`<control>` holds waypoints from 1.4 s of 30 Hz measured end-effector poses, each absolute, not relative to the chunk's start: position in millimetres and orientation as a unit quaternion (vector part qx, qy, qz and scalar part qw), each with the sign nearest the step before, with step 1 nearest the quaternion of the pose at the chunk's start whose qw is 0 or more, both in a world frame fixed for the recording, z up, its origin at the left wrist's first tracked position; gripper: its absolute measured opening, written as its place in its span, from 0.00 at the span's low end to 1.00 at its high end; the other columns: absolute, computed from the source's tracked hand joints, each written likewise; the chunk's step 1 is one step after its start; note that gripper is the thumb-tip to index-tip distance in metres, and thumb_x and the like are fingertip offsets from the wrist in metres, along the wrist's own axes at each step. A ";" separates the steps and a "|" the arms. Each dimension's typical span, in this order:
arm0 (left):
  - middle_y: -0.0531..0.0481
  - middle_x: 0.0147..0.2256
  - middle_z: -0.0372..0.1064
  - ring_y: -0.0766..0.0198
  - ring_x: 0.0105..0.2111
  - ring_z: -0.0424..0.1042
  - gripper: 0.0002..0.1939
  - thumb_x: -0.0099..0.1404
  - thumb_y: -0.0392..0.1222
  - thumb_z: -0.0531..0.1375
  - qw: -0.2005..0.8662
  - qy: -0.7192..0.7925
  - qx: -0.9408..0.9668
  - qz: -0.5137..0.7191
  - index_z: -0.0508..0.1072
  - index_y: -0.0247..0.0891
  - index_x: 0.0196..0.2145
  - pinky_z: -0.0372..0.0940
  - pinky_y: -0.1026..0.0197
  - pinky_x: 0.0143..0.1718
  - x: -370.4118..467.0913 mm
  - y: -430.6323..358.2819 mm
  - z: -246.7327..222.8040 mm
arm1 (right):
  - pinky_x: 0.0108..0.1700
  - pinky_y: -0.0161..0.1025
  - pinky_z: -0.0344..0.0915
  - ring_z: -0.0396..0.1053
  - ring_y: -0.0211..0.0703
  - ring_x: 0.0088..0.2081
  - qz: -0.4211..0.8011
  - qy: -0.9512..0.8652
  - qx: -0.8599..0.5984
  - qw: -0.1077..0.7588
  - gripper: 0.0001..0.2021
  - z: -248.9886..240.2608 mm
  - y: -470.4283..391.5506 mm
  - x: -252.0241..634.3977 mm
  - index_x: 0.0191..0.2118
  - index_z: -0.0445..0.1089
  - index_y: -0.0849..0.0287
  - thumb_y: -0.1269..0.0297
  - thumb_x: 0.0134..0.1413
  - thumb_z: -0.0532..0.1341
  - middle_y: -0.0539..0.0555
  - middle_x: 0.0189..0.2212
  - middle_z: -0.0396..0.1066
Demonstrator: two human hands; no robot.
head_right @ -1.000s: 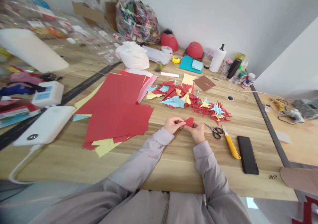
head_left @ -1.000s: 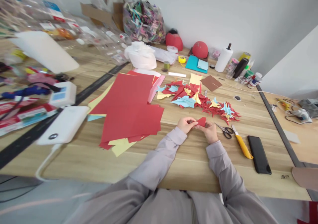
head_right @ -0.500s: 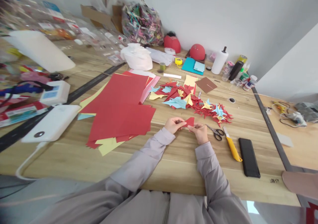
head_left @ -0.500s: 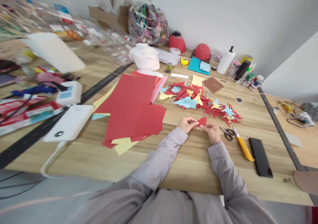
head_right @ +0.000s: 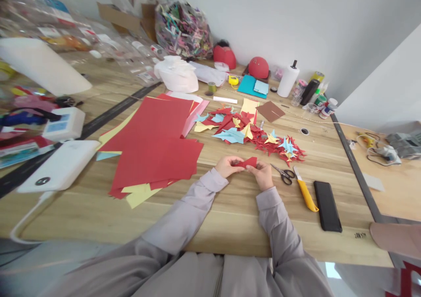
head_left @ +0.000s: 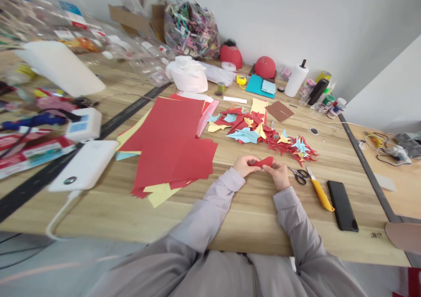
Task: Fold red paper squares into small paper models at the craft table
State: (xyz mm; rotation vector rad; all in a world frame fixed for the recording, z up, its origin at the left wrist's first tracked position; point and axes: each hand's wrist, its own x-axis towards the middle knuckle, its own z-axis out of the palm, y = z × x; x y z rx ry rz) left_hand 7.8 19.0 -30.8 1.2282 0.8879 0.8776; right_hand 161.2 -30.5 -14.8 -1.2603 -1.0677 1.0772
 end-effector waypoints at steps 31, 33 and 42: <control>0.42 0.40 0.75 0.57 0.43 0.72 0.11 0.44 0.36 0.68 0.619 0.302 0.546 0.477 0.78 0.34 0.29 0.64 0.53 0.50 2.5 22.9 -27.3 | 0.44 0.40 0.69 0.70 0.44 0.41 0.426 -0.464 -0.472 0.617 0.36 -12.7 -32.7 158.5 0.56 0.62 0.52 0.61 0.37 0.71 0.54 0.42 0.72; 0.42 0.40 0.75 0.56 0.44 0.71 0.08 0.45 0.36 0.67 0.607 0.302 0.557 0.480 0.78 0.34 0.28 0.63 0.52 0.50 1.1 23.5 -27.0 | 0.48 0.42 0.67 0.69 0.45 0.47 0.407 -0.486 -0.466 0.617 0.35 -13.9 -33.2 159.6 0.56 0.62 0.51 0.61 0.39 0.71 0.55 0.46 0.70; 0.42 0.39 0.75 0.57 0.42 0.72 0.05 0.46 0.34 0.66 0.606 0.278 0.584 0.463 0.77 0.35 0.26 0.64 0.53 0.49 -0.7 23.0 -25.2 | 0.51 0.46 0.65 0.71 0.47 0.44 0.358 -0.581 -0.486 0.545 0.09 -19.4 -33.8 162.6 0.35 0.77 0.53 0.61 0.44 0.69 0.54 0.38 0.75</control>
